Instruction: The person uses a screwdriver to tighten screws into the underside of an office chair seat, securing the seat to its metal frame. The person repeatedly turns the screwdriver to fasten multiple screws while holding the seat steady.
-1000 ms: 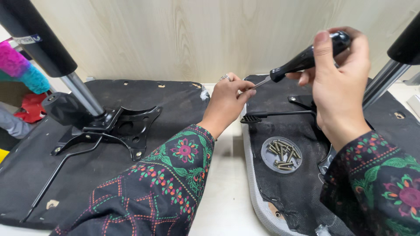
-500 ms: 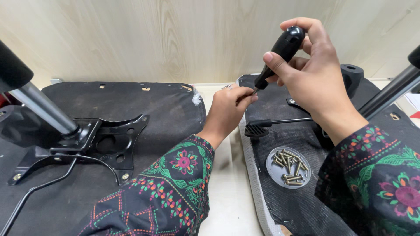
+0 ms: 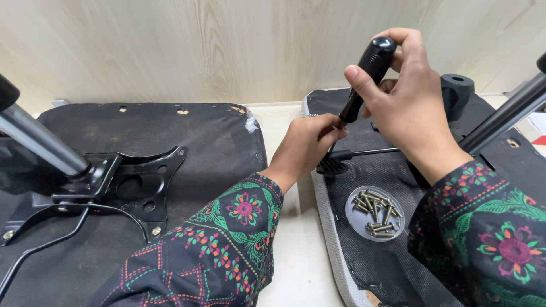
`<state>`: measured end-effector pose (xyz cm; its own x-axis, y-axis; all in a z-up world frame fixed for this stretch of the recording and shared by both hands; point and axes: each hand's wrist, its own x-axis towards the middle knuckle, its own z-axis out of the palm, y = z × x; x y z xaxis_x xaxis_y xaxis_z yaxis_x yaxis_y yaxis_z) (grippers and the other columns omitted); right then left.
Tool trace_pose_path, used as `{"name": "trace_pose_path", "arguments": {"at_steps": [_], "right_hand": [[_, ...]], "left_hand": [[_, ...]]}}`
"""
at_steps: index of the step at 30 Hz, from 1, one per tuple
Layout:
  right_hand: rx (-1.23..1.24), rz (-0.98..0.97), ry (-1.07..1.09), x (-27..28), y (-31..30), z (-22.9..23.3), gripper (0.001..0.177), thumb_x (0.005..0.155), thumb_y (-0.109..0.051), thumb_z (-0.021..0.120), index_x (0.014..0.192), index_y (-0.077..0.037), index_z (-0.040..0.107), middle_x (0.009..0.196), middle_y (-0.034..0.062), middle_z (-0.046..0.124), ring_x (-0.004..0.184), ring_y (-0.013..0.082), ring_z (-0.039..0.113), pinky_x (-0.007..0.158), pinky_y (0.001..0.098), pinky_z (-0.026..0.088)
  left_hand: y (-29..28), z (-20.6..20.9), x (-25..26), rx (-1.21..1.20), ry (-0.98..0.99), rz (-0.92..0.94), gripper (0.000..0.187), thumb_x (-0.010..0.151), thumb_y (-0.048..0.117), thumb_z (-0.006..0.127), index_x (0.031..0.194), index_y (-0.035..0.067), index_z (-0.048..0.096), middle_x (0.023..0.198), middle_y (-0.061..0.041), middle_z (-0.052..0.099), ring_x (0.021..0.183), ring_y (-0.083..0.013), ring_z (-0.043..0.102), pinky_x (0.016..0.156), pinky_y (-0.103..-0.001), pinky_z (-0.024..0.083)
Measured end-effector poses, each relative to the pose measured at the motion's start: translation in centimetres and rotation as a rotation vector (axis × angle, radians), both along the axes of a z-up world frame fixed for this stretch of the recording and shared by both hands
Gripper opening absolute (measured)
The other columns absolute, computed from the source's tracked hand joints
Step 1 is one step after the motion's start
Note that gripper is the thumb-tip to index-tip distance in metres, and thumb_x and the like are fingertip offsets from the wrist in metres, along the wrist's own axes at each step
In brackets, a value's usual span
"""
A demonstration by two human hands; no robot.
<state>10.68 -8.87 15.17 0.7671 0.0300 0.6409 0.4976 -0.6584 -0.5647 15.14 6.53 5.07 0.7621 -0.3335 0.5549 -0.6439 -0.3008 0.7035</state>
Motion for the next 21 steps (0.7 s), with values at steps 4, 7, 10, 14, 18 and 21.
{"name": "trace_pose_path", "arguments": {"at_steps": [4,7,10,14,18,21], "right_hand": [[0.031,0.07,0.028,0.4,-0.4,0.3,0.044,0.106,-0.021,0.069,0.14,-0.009,0.044,0.097,0.0062,0.067,0.066,0.0099,0.068,0.051,0.0241,0.054],[0.069,0.138,0.08,0.7,-0.6,0.7,0.037,0.109,-0.02,0.065,0.14,-0.01,0.047,0.1,0.0041,0.067,0.068,0.01,0.067,0.054,0.025,0.056],[0.08,0.14,0.105,0.8,-0.9,0.6,0.034,0.11,-0.021,0.063,0.139,-0.009,0.047,0.097,0.0035,0.067,0.065,0.0109,0.068,0.054,0.0259,0.056],[-0.013,0.085,0.066,1.3,-0.8,0.4,0.033,0.109,-0.02,0.064,0.135,-0.008,0.048,0.092,0.0055,0.07,0.061,0.013,0.069,0.05,0.0276,0.054],[-0.068,0.092,0.023,2.2,-0.7,0.2,0.033,0.11,-0.02,0.065,0.135,-0.007,0.049,0.093,0.006,0.07,0.062,0.0132,0.071,0.048,0.0283,0.053],[-0.092,0.105,-0.005,2.6,-1.0,-0.1,0.032,0.111,-0.018,0.066,0.135,-0.006,0.049,0.093,0.007,0.071,0.062,0.0138,0.07,0.049,0.028,0.053]], "left_hand": [[0.0,0.2,0.6,-0.025,-0.074,-0.064,0.02,0.09,0.018,0.074,0.104,0.004,0.075,0.084,-0.014,0.075,0.07,-0.0218,0.073,0.066,-0.032,0.056],[0.2,0.4,1.2,0.014,-0.033,-0.057,0.02,0.088,0.018,0.075,0.102,0.003,0.076,0.079,-0.015,0.074,0.064,-0.0207,0.07,0.063,-0.032,0.054],[0.2,0.3,1.4,0.023,0.014,-0.06,0.021,0.086,0.017,0.076,0.101,0.003,0.076,0.077,-0.014,0.074,0.061,-0.0178,0.068,0.061,-0.031,0.053],[0.3,-0.1,1.3,0.02,0.039,-0.064,0.02,0.087,0.017,0.075,0.101,0.002,0.076,0.075,-0.013,0.073,0.06,-0.0158,0.066,0.061,-0.03,0.053],[0.1,-1.0,2.1,0.008,0.13,-0.058,0.021,0.09,0.019,0.073,0.103,0.003,0.076,0.075,-0.012,0.075,0.062,-0.0153,0.067,0.061,-0.029,0.054],[-0.7,-1.9,3.3,-0.047,0.202,-0.097,0.026,0.089,0.024,0.071,0.107,0.006,0.075,0.083,-0.007,0.078,0.067,-0.0121,0.072,0.065,-0.028,0.058]]}}
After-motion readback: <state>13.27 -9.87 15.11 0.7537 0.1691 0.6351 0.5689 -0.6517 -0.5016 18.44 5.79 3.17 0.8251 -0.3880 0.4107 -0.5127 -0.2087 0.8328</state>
